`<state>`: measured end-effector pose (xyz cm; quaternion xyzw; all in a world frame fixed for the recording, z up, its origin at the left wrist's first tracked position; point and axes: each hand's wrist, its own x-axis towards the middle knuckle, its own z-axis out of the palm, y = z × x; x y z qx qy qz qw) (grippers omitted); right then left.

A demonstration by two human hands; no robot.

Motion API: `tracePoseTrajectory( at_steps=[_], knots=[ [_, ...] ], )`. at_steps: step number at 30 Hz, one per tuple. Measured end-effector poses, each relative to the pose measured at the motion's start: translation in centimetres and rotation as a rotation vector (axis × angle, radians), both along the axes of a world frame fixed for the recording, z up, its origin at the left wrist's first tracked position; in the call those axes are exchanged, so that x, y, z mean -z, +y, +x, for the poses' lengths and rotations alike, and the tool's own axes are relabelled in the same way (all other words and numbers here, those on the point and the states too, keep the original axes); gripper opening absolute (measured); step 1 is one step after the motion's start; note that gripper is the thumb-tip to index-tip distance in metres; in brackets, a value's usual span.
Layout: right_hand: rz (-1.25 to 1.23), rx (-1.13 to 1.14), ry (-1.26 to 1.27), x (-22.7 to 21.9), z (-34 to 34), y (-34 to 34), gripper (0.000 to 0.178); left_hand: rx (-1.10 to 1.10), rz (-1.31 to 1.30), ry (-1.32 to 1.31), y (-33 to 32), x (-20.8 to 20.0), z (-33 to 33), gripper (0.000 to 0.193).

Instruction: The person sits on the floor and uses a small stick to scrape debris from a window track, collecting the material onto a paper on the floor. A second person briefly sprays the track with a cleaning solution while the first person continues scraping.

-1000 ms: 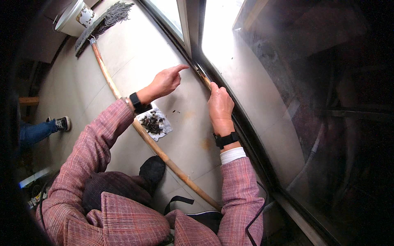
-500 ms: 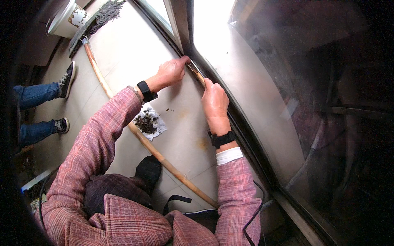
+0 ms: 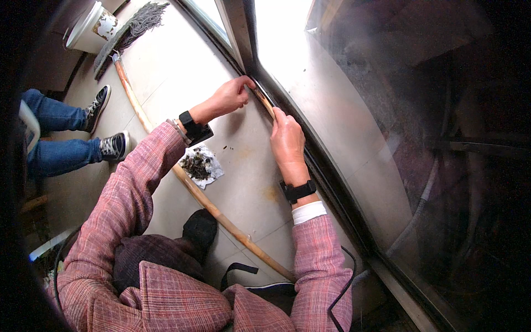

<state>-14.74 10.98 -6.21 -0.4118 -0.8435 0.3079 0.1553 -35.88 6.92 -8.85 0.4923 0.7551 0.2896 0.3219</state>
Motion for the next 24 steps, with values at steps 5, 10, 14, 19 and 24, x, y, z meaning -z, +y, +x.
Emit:
tracePoseTrajectory(
  at_steps=[5,10,14,19,24],
  knots=[
    [0.015,-0.060,0.039,-1.2,0.9,-1.4,0.027,-0.096,0.046,-0.258,-4.1,-3.3,0.4,0.030],
    [-0.015,-0.182,0.048,-2.0,2.4,-4.4,0.029,-0.195,0.059,-0.368,-10.3,-4.0,-0.4,0.025],
    [-0.061,-0.331,-0.038,-2.8,3.5,-8.8,0.032,-0.359,-0.048,-0.302,-17.7,-4.3,-1.3,0.020],
    [-0.043,-0.443,-0.180,-2.2,3.3,-12.1,0.033,-0.359,-0.168,-0.104,-22.9,-4.3,0.8,0.018],
    [0.103,-0.460,-0.230,-1.5,2.5,-13.2,0.035,-0.259,0.012,0.118,-25.0,-3.5,2.7,0.021]
  ],
)
